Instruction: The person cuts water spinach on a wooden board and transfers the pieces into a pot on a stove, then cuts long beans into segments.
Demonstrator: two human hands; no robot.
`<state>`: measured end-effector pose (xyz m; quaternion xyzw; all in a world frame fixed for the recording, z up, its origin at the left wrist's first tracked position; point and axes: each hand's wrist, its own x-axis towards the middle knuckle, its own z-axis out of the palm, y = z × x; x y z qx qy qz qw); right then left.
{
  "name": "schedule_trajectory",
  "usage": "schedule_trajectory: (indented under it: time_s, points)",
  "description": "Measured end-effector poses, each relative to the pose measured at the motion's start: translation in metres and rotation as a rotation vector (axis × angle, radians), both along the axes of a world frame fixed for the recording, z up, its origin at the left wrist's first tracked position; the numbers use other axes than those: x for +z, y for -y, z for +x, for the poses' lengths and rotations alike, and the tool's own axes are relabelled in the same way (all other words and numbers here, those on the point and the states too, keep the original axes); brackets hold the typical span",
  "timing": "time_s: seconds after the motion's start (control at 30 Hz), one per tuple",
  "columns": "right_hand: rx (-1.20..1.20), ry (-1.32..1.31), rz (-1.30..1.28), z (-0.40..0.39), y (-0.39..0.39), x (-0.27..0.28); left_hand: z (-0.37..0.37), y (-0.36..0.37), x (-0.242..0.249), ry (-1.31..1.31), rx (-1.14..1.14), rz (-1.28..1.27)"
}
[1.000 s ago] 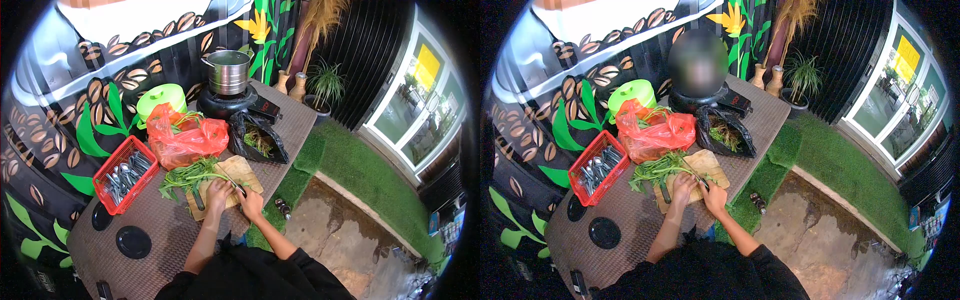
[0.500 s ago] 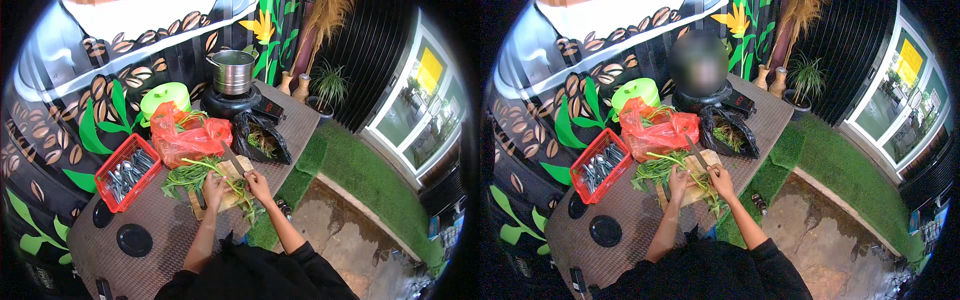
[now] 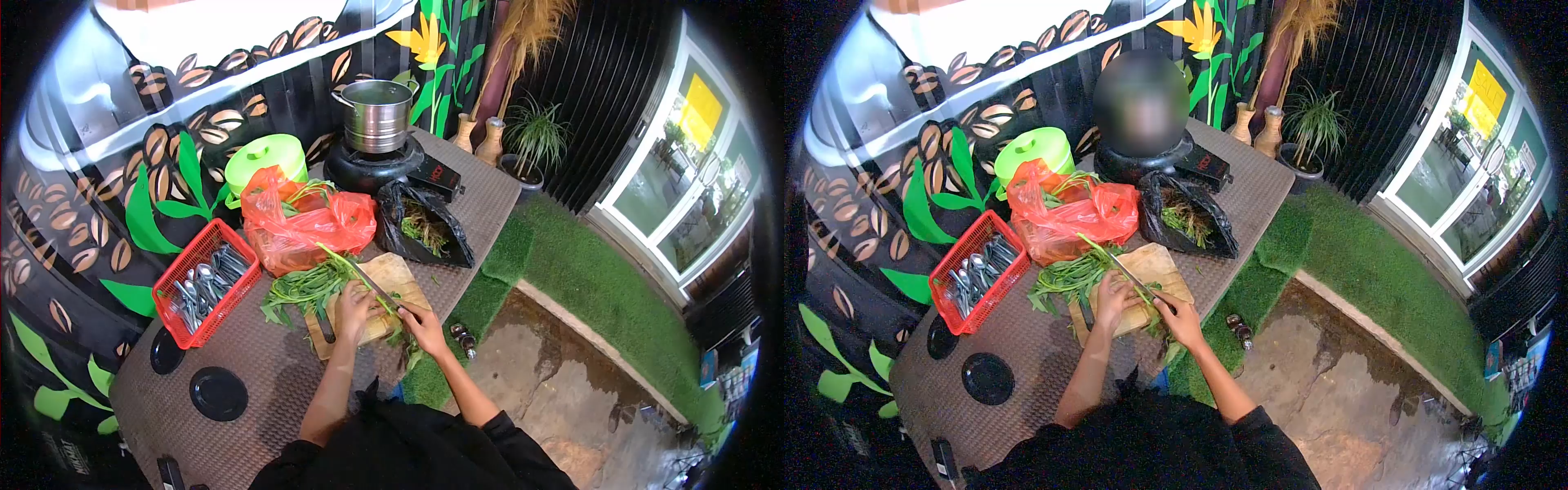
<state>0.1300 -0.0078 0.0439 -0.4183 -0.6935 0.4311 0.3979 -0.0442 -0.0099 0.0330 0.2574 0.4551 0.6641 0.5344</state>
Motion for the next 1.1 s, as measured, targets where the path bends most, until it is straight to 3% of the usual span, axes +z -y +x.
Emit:
schedule_trajectory:
  time_s: [0.07,0.13,0.2,0.27,0.4,0.47,0.57,0.7,0.8,0.87,0.97,1.1]
  points:
    - [-0.098,0.202,0.289,0.001,0.003,0.008,0.000,-0.001,0.000,0.050,-0.013,-0.017]
    - [-0.072,0.328,0.182,0.004,0.006,0.032,-0.004,-0.003,-0.007,0.100,-0.021,-0.032]
    - [-0.042,0.453,0.073,0.006,0.005,0.043,-0.007,-0.002,-0.013,0.339,-0.240,-0.008]
    - [0.020,0.535,0.094,0.011,0.001,0.047,-0.003,0.003,-0.014,0.292,-0.240,-0.003]
    - [0.052,0.525,0.002,0.012,-0.005,0.045,0.001,0.003,-0.012,0.248,-0.205,0.048]
    - [0.089,0.189,0.028,0.008,-0.008,0.023,-0.002,0.001,-0.017,0.250,-0.202,0.044]
    - [0.103,0.086,-0.058,0.002,-0.009,0.004,-0.006,0.000,-0.020,0.303,-0.197,0.025]
    - [-0.006,0.111,0.147,-0.009,-0.002,-0.008,-0.008,-0.001,-0.032,0.498,-0.124,-0.075]
    - [-0.102,0.220,0.214,-0.016,0.008,0.009,-0.004,0.000,-0.042,0.576,-0.097,0.017]
    - [-0.134,0.392,0.158,-0.020,0.013,0.023,0.000,-0.003,-0.048,0.581,-0.038,0.017]
    - [-0.193,0.419,0.267,-0.027,0.013,0.018,0.008,-0.004,-0.045,0.560,0.065,0.020]
    - [-0.268,0.438,0.192,-0.028,0.001,0.011,0.006,0.000,-0.032,0.434,0.182,0.011]
